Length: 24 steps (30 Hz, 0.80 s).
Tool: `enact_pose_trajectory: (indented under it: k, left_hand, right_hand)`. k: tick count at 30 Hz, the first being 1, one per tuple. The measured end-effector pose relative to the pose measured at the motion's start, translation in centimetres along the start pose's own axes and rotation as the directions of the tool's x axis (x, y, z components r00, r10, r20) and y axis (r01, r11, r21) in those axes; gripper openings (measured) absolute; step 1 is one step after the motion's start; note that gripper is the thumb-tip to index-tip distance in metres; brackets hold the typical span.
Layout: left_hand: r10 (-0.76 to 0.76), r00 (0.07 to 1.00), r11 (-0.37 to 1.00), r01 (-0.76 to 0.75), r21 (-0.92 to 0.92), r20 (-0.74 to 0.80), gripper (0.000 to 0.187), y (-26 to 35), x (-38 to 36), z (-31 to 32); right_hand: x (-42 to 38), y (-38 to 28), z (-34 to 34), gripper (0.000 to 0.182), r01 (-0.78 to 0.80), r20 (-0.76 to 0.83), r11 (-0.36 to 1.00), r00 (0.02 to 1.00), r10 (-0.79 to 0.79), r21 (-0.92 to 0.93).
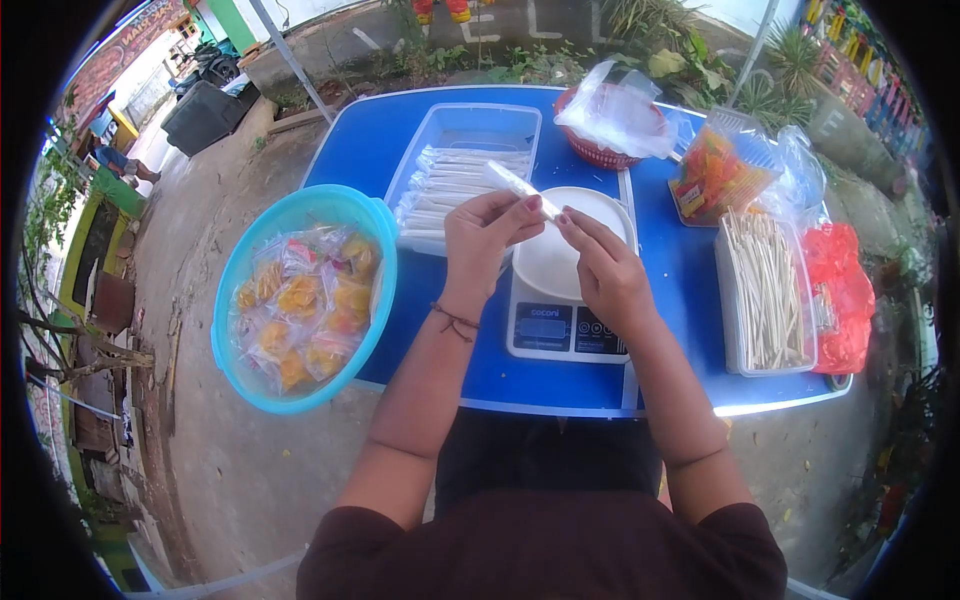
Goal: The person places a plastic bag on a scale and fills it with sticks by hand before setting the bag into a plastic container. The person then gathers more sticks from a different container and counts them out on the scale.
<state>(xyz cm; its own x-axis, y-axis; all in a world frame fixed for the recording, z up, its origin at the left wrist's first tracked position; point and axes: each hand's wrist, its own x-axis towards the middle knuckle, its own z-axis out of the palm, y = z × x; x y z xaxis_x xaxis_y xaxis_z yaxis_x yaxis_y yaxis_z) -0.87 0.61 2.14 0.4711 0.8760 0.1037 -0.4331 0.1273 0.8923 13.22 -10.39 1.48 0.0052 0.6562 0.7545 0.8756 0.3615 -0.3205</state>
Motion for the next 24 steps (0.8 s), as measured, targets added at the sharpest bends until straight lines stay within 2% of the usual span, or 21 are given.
enact_pose_trajectory:
  k: [4, 7, 10, 13, 16, 18, 19, 24]
  left_hand:
    - [0.029, 1.000, 0.999, -0.029, -0.022, 0.010, 0.026, -0.3, 0.2, -0.2]
    - [0.085, 0.996, 0.996, -0.083, -0.041, 0.032, 0.025, -0.4, 0.2, -0.1]
    - [0.168, 0.985, 0.986, -0.168, -0.013, 0.035, 0.026, -0.5, 0.3, 0.0]
    - [0.277, 0.961, 0.959, -0.277, 0.065, 0.017, 0.031, -0.8, 0.3, 0.2]
    - [0.386, 0.922, 0.920, -0.386, 0.069, 0.013, 0.035, -0.7, 0.0, 0.6]
    - [0.429, 0.903, 0.899, -0.429, 0.092, 0.025, 0.036, -0.8, 0.1, 0.5]
    - [0.437, 0.899, 0.891, -0.438, 0.119, 0.038, 0.035, -0.8, 0.1, 0.5]
    - [0.422, 0.905, 0.883, -0.425, 0.200, 0.056, 0.034, -0.6, 0.2, 0.2]
  right_hand:
    - [0.2, -0.4, -0.2, 0.038, 0.016, -0.005, 1.000, 1.000, -0.016, 0.016]
    - [0.4, -0.9, -0.6, 0.040, -0.119, -0.017, 0.974, 0.992, 0.124, 0.192]
    - [-0.2, -0.5, -0.6, 0.039, -0.309, 0.124, 0.881, 0.951, 0.283, 0.359]
    - [-0.4, -1.1, -0.2, 0.034, -0.386, 0.177, 0.799, 0.922, 0.343, 0.462]
    - [-0.5, -1.4, 0.1, 0.029, -0.347, 0.143, 0.799, 0.937, 0.319, 0.491]
    - [-0.6, -1.2, 0.1, 0.027, -0.375, 0.164, 0.787, 0.926, 0.339, 0.490]
    - [-0.7, -1.1, 0.1, 0.027, -0.389, 0.175, 0.781, 0.921, 0.349, 0.489]
    - [-0.4, -0.6, 0.1, 0.020, -0.262, 0.058, 0.900, 0.964, 0.259, 0.349]
